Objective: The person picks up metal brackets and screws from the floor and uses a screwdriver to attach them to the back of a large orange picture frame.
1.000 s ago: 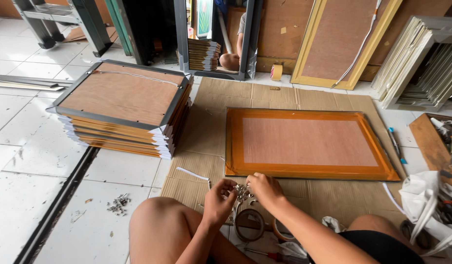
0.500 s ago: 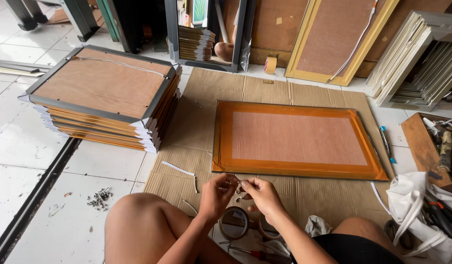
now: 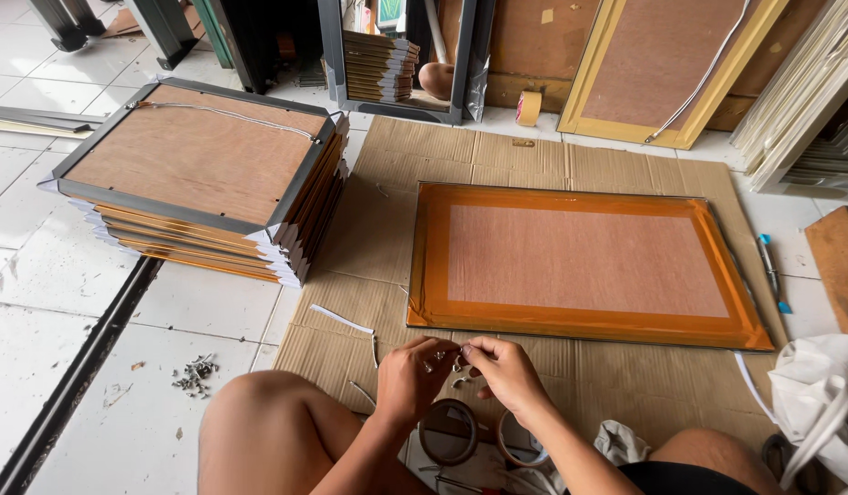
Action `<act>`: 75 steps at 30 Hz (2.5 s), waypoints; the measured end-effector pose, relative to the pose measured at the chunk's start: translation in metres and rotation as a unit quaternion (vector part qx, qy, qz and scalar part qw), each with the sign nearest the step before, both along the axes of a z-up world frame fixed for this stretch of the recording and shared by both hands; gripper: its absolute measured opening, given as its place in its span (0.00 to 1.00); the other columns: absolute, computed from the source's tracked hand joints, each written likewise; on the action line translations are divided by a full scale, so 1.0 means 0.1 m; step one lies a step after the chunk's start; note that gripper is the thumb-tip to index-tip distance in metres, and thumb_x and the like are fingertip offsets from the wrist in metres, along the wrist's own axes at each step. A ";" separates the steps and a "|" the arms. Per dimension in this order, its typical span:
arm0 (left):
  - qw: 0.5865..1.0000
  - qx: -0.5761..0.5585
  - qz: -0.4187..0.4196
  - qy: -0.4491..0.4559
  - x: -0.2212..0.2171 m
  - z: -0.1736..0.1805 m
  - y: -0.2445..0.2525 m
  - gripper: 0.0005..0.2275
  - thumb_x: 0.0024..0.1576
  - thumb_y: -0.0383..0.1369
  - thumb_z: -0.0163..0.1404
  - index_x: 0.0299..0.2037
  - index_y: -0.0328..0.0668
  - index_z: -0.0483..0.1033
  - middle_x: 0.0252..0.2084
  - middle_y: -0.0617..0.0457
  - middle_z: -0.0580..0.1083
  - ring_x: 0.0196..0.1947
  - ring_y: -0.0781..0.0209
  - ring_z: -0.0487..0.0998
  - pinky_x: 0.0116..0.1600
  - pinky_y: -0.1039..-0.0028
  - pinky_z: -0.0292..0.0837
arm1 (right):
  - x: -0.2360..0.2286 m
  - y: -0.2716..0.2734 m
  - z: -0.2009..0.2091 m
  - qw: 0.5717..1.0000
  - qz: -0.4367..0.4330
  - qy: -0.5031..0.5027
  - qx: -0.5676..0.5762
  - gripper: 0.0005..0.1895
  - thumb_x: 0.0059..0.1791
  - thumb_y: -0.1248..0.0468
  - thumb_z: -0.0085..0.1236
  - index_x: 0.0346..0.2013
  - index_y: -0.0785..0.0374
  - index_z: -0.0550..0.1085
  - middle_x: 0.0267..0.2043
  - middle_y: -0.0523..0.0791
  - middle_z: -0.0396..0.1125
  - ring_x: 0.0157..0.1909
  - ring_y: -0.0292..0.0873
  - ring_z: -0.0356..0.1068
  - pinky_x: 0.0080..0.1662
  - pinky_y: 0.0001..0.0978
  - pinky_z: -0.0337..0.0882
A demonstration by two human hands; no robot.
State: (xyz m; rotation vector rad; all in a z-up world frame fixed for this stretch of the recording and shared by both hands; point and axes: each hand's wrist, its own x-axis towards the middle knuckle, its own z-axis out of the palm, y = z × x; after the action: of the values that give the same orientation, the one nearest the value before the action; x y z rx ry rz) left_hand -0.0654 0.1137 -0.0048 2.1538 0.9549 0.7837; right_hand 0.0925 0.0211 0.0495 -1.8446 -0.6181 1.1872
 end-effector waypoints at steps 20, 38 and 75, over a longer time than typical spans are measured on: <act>0.991 0.130 0.012 -0.027 0.02 -0.09 -0.01 0.02 0.56 0.38 0.66 0.35 0.62 0.86 0.38 0.74 0.83 0.27 0.65 0.81 0.27 0.66 0.69 | 0.04 -0.01 -0.19 0.994 -0.023 0.087 0.059 0.12 0.58 0.61 0.63 0.51 0.60 0.88 0.45 0.45 0.83 0.47 0.39 0.80 0.28 0.30 0.74; 0.991 -0.115 0.058 -0.020 -0.07 0.07 -0.15 0.02 0.54 0.43 0.64 0.32 0.66 0.90 0.20 0.61 0.81 0.27 0.52 0.84 0.39 0.65 0.78 | -0.15 -0.15 -0.17 0.993 -0.064 0.074 0.065 0.07 0.50 0.61 0.68 0.41 0.54 0.87 0.36 0.40 0.76 0.42 0.36 0.76 0.33 0.28 0.81; 0.979 -0.182 0.095 -0.010 0.03 -0.25 0.22 0.03 0.55 0.38 0.62 0.34 0.61 0.89 0.34 0.53 0.84 0.37 0.46 0.88 0.45 0.59 0.80 | -0.10 0.13 -0.49 0.952 0.106 -0.284 0.046 0.10 0.60 0.63 0.61 0.51 0.46 0.86 0.50 0.38 0.82 0.53 0.45 0.83 0.53 0.42 0.85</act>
State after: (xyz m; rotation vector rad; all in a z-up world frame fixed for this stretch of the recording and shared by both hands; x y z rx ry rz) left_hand -0.0627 0.1357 -0.0302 1.7543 1.2048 0.6570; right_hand 0.0823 0.0344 0.0008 -2.0819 -1.1949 0.7248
